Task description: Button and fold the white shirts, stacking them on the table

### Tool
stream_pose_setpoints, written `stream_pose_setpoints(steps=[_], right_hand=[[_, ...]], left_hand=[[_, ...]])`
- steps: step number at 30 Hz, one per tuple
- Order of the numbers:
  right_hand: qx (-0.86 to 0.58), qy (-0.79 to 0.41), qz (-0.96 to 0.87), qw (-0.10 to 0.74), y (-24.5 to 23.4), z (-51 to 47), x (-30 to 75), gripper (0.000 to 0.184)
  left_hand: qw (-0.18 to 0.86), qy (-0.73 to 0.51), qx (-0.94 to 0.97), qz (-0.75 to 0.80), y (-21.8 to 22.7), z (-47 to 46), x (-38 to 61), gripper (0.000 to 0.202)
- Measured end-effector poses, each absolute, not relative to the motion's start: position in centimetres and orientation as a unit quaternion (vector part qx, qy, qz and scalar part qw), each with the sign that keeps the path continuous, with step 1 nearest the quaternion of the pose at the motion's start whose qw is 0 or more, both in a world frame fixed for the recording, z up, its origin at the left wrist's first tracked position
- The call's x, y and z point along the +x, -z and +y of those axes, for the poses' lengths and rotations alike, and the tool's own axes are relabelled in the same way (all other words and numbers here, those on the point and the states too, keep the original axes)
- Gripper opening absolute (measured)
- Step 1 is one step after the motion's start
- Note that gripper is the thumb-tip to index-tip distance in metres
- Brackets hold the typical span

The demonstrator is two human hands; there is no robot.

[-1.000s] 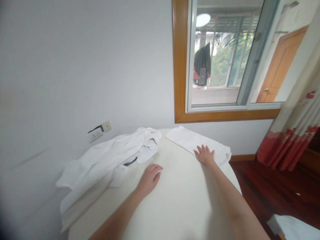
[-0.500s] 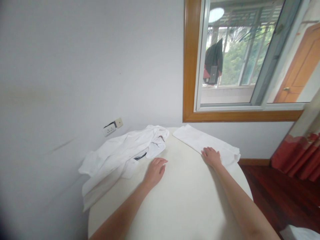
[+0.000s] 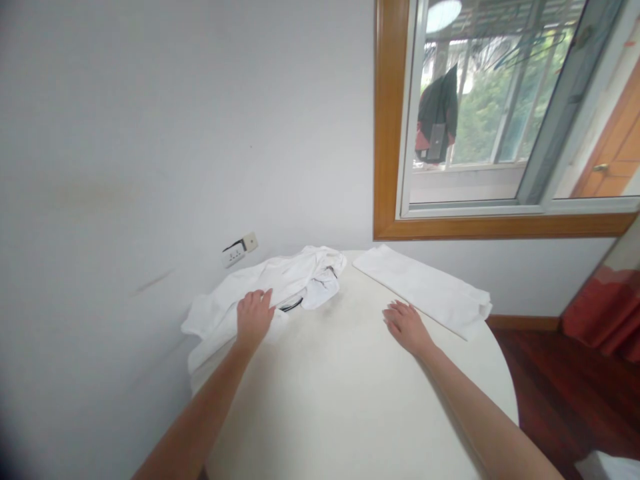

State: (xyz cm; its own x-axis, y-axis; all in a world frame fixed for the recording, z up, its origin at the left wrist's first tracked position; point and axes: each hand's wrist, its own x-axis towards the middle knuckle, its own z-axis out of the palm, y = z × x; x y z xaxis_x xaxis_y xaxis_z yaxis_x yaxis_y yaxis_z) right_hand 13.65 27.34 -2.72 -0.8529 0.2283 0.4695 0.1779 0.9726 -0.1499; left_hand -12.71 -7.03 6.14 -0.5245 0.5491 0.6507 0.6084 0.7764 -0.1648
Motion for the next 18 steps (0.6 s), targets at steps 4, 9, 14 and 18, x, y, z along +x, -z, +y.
stream_pose_setpoints(steps=[4, 9, 14, 18], right_hand=[[-0.088, -0.065, -0.957, 0.268, 2.7, 27.8, 13.7, 0.035], [-0.083, -0.074, -0.956, 0.273, 2.6, 27.6, 13.8, 0.034], [-0.086, -0.079, -0.956, 0.269, 2.2, 27.2, 13.9, 0.034], [-0.074, -0.083, -0.955, 0.275, 2.0, 27.2, 13.9, 0.034]], left_hand=[[0.362, 0.018, -0.354, -0.862, -6.1, -7.4, -13.3, 0.018], [0.399, 0.073, -0.401, -0.821, -6.1, -6.2, -13.0, 0.014], [0.380, 0.067, -0.480, -0.788, -6.0, -4.6, -10.2, 0.015], [0.361, 0.058, -0.549, -0.751, -5.1, -2.9, -7.1, 0.013]])
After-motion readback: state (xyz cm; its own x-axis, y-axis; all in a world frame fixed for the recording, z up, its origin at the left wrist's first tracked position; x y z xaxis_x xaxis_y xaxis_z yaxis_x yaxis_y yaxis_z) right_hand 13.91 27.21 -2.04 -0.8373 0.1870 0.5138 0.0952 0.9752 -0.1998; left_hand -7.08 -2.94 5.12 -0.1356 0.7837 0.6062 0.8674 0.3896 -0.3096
